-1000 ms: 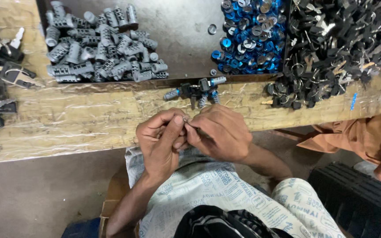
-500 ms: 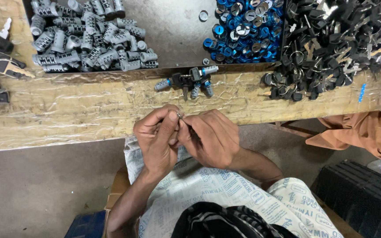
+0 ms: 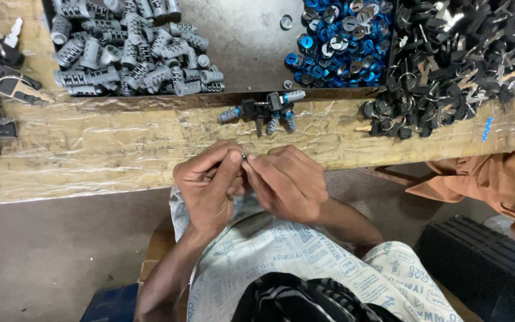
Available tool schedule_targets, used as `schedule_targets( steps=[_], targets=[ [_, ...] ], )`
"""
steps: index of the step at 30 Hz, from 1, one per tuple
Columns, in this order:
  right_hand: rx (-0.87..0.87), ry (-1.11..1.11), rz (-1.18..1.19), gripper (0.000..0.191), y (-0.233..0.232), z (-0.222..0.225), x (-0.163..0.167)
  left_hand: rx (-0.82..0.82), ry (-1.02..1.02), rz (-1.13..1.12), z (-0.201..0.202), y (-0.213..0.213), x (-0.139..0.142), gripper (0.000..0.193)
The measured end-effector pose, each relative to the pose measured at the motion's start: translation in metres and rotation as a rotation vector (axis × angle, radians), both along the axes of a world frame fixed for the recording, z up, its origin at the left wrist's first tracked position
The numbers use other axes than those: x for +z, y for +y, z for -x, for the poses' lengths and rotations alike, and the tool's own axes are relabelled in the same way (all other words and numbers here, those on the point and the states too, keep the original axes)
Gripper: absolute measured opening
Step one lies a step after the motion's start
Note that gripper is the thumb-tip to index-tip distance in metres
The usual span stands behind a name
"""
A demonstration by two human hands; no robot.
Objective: The person sits at a workbench assembling small lock components. They pick gray plastic plugs and blue caps from trays, fit the caps onto the plugs by hand, and place finished assemblies with keys on the bench, repeating the cycle.
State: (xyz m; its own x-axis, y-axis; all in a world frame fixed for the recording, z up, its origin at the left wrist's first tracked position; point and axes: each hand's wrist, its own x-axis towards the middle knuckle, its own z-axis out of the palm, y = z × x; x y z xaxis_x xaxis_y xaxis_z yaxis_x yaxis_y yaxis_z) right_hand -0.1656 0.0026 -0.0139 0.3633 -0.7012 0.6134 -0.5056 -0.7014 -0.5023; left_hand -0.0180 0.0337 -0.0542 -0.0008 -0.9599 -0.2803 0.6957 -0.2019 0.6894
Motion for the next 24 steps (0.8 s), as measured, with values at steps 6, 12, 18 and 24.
schedule_targets(
  steps=[6,12,18,24],
  targets=[
    [0.017,0.058,-0.144,0.027,-0.02,-0.008,0.003,-0.189,-0.575,0.247,-0.041,-0.033,0.011,0.008],
    [0.103,0.09,-0.234,0.024,-0.04,-0.029,0.004,-0.384,-0.461,0.226,-0.079,-0.059,0.001,0.011],
    [0.26,0.141,-0.566,0.021,-0.081,-0.046,0.02,-0.12,-0.248,0.117,-0.078,-0.052,-0.026,0.009],
    [0.269,0.21,-0.83,0.017,-0.174,-0.068,0.031,0.068,0.096,0.079,-0.08,-0.04,-0.043,0.011]
  ],
)
